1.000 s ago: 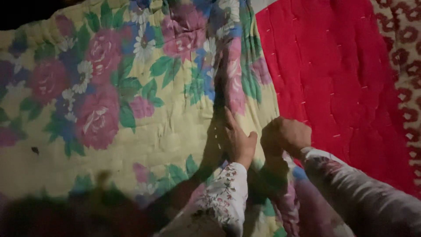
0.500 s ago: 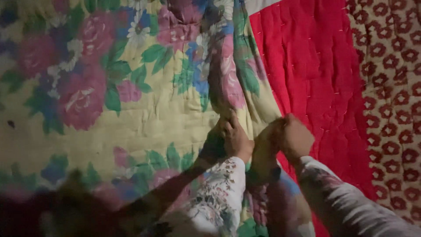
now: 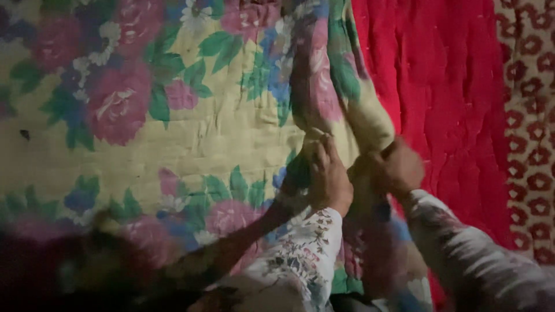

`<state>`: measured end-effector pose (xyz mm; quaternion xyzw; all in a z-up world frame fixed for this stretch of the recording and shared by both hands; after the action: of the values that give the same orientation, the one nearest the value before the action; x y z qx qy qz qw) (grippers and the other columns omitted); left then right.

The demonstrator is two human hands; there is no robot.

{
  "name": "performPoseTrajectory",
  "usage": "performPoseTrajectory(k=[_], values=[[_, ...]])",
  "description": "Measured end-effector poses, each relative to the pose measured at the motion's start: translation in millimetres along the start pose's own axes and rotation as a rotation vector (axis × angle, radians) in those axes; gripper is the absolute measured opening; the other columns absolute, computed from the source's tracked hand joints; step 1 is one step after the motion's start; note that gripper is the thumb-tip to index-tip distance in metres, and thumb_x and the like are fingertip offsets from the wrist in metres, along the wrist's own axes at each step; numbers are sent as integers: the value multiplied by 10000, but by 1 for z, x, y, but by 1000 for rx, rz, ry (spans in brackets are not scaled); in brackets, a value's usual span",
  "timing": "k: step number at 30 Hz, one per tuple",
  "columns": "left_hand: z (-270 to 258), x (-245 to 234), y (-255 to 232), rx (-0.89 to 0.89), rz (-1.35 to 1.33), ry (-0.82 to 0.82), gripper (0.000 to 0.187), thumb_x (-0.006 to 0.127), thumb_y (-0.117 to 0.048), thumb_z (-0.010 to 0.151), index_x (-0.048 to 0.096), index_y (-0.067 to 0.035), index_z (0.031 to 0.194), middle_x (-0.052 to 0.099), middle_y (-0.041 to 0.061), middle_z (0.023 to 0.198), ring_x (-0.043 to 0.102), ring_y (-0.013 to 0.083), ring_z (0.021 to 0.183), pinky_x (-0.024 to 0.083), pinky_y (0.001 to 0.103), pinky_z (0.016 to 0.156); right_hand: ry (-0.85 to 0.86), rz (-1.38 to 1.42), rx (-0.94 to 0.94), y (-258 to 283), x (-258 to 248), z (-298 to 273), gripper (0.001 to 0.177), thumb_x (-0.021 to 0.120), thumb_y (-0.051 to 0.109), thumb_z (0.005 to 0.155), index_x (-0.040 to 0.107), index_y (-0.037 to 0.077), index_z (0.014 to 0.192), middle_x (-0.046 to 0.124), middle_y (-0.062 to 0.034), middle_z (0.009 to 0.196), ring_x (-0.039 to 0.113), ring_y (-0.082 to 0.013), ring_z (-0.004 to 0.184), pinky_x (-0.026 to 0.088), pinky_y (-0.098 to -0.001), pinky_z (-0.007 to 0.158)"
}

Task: The person straightens and folds various blankets and linens on a bed.

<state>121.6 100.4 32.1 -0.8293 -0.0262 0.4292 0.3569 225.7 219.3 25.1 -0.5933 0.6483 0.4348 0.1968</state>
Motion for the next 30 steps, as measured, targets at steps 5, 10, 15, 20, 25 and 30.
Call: performPoseTrajectory(k=[5,10,15,20,25,30], values=[[-17,54,34,239,308,211,688,686,13,945,360,-49,1549,380,209,1604,430,412,1444,399,478,1153,-303,-53,-58,-37,-13,-3,528,783,378,888,569,12,1202,699,-247,1067,676,-471,1022,512,-581,839],[-46,35,21,43,316,569,850,822,-90,815,355,-60,1525,343,207,1548,348,424,1437,361,473,1172,-372,-4,-87,-50,2,-26,633,790,428,885,503,-25,1220,640,-271,1118,633,-490,1046,503,-568,822],[-67,23,32,75,336,629,964,840,-125,771,297,-101,1568,302,218,1600,405,471,1391,403,517,1141,-221,360,2,-82,31,-77,662,637,556,972,579,-62,1204,649,-271,1037,658,-421,975,505,-496,860],[-84,17,39,122,296,639,1084,872,-197,746,200,-109,1591,235,250,1618,375,472,1415,358,539,1156,-74,467,57,-100,47,-104,710,636,563,927,597,-50,1282,685,-251,1145,677,-367,1043,503,-440,890],[-101,31,52,109,245,675,1119,844,-163,729,172,-154,1623,251,250,1622,366,478,1439,393,529,1140,52,521,-1,-116,59,-85,782,700,539,814,554,-32,1327,710,-237,1149,709,-341,1026,546,-435,866],[-114,46,58,85,128,642,1041,826,-138,709,263,-215,1582,321,259,1552,419,481,1378,424,504,1107,0,53,41,-128,51,-78,579,707,474,898,592,4,1217,724,-297,1085,697,-465,1035,533,-532,878]])
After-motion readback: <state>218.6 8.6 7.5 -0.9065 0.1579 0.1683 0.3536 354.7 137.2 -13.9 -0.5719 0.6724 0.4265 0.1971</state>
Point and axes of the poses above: each hand's wrist, its own z-axis towards the middle knuckle, its own x-axis out of the palm, y = z × x, the point moved 3 cm from there along z, towards the middle knuckle
